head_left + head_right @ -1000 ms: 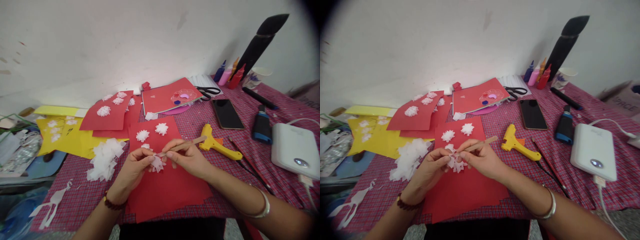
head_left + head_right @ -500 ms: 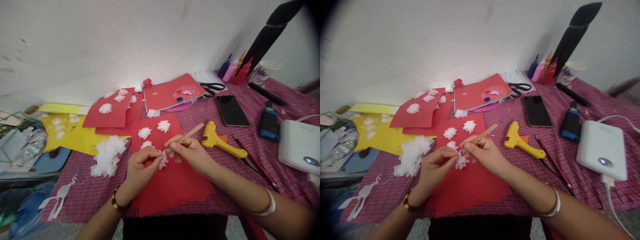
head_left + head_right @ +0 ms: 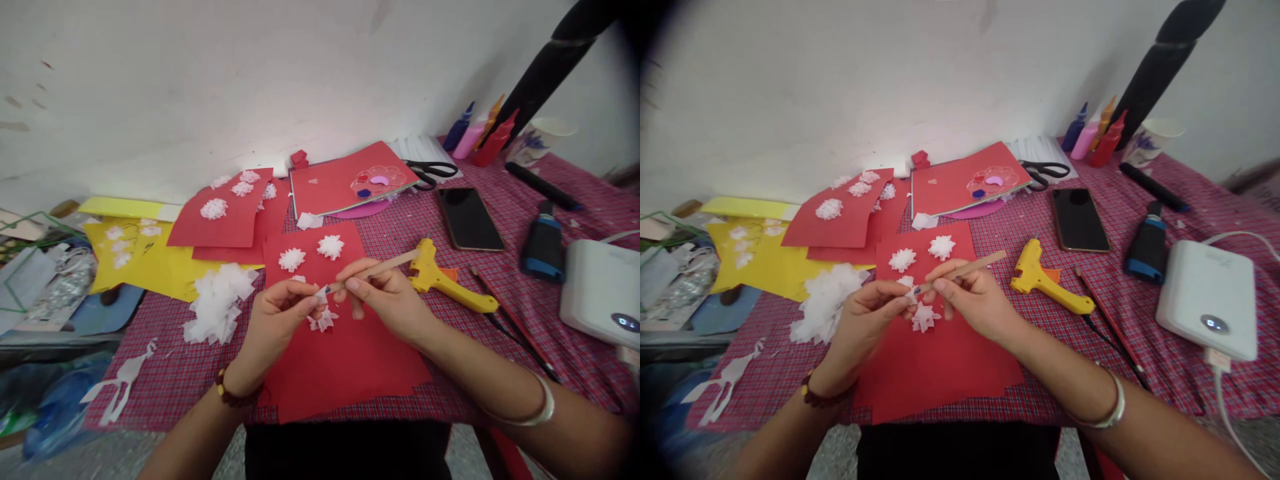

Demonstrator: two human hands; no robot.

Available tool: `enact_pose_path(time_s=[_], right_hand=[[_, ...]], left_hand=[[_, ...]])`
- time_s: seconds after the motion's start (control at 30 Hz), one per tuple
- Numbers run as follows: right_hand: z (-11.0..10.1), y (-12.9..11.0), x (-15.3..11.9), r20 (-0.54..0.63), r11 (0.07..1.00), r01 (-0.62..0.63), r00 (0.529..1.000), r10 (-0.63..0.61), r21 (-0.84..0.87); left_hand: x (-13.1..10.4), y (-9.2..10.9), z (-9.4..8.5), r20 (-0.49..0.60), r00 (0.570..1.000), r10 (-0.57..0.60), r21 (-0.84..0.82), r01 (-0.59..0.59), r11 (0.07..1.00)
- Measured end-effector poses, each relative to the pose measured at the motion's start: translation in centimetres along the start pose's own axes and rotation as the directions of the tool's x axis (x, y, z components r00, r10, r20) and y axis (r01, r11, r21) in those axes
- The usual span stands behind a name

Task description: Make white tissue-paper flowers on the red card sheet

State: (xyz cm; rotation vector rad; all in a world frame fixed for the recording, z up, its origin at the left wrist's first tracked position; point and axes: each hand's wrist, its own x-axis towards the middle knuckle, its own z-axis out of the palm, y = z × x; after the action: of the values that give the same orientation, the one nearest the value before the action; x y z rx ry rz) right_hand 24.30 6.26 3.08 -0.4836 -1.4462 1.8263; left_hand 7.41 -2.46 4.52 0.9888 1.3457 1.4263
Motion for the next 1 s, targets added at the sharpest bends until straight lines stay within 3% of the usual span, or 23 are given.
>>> enact_pose_path(time_s=[0.07, 0.17, 0.23, 0.3, 0.37, 0.5, 0.57, 0.7, 0.8, 0.87, 1.0], right_hand=[[0.1, 0.1, 0.0, -0.003, 1.000, -0.016, 1.000, 0.016, 0.021], [0.0, 0.3, 0.2, -0.031, 1.000, -0.015, 0.999, 0.015, -0.009], [-0.1, 0.4, 0.2, -0.046, 0.999, -0.021, 0.999, 0.019, -0.035], [-0.1, 0.5, 0.3, -0.058, 0.999, -0.029, 0.998, 0.027, -0.031], [-0.2, 0.5, 0.5, -0.073, 0.999, -0.041, 0.997, 0.041, 0.001], [-0.6, 0.3, 1.0, -0.134, 0.996, -0.070, 0.988, 0.076, 0.050], [-1.1, 0.2, 1.4, -0.163, 0.993, -0.109, 0.980, 0.114, 0.042], [-2.2, 0.0, 2.2, -0.184, 0.976, -0.218, 0.960, 0.210, -0.021], [-2.8, -0.2, 2.3, -0.156, 0.957, -0.279, 0.952, 0.265, -0.077], [-2.9, -0.3, 2.2, -0.107, 0.947, -0.297, 0.953, 0.284, -0.127], [-2.7, -0.1, 1.8, 0.065, 0.919, -0.305, 0.942, 0.330, -0.249]], left_hand=[[0.2, 0.3, 0.0, 0.022, 0.983, 0.181, 0.245, -0.181, 0.953], [0.5, 0.6, -0.1, 0.186, 0.876, 0.445, 0.554, -0.468, 0.689], [0.9, 0.7, -0.2, 0.314, 0.787, 0.531, 0.637, -0.589, 0.497], [1.2, 0.8, -0.3, 0.378, 0.747, 0.547, 0.666, -0.630, 0.400], [1.5, 1.0, -0.4, 0.370, 0.775, 0.512, 0.678, -0.602, 0.421], [2.0, 1.4, -1.0, 0.338, 0.889, 0.308, 0.657, -0.457, 0.600], [2.0, 1.4, -1.3, 0.384, 0.895, 0.225, 0.675, -0.439, 0.593], [1.1, 0.2, -1.5, 0.495, 0.861, 0.114, 0.769, -0.496, 0.404], [0.5, -1.1, -1.2, 0.509, 0.860, 0.047, 0.806, -0.495, 0.324], [0.6, -1.8, -1.0, 0.472, 0.881, 0.027, 0.826, -0.453, 0.336], [1.1, -2.1, -1.0, 0.400, 0.917, -0.013, 0.810, -0.346, 0.474]])
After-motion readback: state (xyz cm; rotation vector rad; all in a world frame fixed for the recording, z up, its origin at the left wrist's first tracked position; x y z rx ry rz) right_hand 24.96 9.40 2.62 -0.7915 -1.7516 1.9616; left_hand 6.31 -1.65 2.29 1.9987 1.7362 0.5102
